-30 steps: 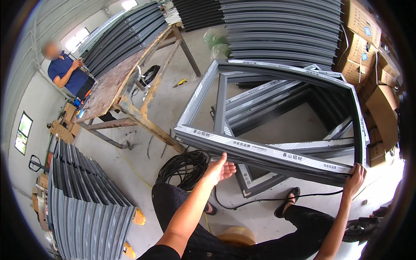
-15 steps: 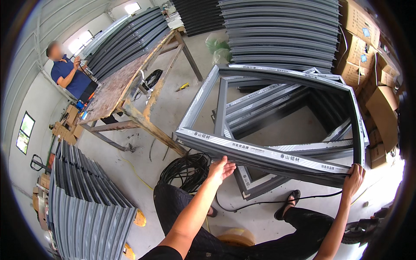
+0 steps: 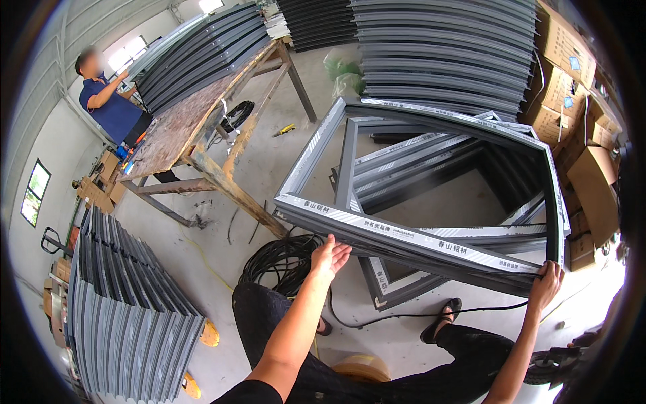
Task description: The person places a metal frame onto a stack and then sits on the floor to insert a rubber seal around the inner edge of another metal frame using pliers to trim the seal.
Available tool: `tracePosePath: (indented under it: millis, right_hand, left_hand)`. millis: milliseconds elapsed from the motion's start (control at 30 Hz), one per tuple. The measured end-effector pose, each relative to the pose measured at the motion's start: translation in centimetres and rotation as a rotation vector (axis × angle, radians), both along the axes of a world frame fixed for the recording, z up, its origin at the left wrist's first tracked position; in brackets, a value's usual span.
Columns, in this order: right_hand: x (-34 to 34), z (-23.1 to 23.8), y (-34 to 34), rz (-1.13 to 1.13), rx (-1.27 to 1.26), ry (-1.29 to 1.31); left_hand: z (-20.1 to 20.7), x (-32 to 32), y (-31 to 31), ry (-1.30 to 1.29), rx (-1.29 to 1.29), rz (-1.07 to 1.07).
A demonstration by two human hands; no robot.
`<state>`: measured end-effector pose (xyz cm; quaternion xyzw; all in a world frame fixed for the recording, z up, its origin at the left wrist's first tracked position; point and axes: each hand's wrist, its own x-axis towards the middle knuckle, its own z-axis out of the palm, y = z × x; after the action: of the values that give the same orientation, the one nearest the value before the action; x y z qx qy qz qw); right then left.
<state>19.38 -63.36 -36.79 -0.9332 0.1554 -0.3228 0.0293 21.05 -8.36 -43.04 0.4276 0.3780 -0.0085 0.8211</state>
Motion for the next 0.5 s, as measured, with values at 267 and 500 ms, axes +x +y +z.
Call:
tracePosePath:
  millis: [267,500]
  right_hand:
    - [-2.1,3.1,3.0,0.381,0.766,0.02]
    - [-3.5,3.8,2.2,0.714,1.206,0.217]
  left_hand:
    - [-0.2,0.7,-0.1,0.076,0.088,0.016]
    - [-0.4,0.9,0.3,0.08,0.065,0.021]
